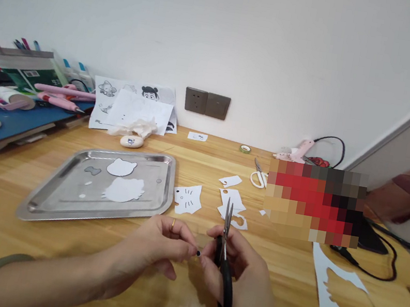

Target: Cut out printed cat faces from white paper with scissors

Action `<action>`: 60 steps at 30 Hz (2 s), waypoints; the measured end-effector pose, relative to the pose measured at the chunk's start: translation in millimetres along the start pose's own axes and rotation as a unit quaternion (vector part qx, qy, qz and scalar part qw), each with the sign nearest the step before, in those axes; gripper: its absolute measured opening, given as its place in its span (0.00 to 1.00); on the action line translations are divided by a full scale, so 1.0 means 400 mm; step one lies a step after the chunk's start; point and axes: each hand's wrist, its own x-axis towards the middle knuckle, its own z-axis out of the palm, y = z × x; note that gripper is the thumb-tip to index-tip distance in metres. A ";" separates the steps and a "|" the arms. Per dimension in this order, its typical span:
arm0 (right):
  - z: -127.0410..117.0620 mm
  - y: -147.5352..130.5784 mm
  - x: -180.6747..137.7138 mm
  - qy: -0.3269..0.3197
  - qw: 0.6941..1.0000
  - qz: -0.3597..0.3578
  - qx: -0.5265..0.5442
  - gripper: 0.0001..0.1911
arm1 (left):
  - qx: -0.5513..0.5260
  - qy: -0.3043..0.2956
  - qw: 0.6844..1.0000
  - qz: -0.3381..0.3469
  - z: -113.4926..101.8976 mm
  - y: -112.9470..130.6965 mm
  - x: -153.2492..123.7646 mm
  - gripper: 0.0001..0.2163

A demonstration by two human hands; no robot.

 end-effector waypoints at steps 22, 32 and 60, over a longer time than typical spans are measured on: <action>-0.002 0.031 0.036 0.115 0.982 0.072 0.132 0.17 | 0.333 -0.097 0.926 0.147 -0.022 -0.032 0.039 0.07; -0.011 0.038 0.044 0.122 0.974 0.049 0.183 0.13 | 0.745 -0.107 0.562 0.343 0.004 -0.066 0.005 0.13; -0.016 0.038 0.046 0.093 0.974 0.043 0.202 0.11 | 0.681 -0.166 0.616 0.358 -0.018 -0.046 -0.009 0.26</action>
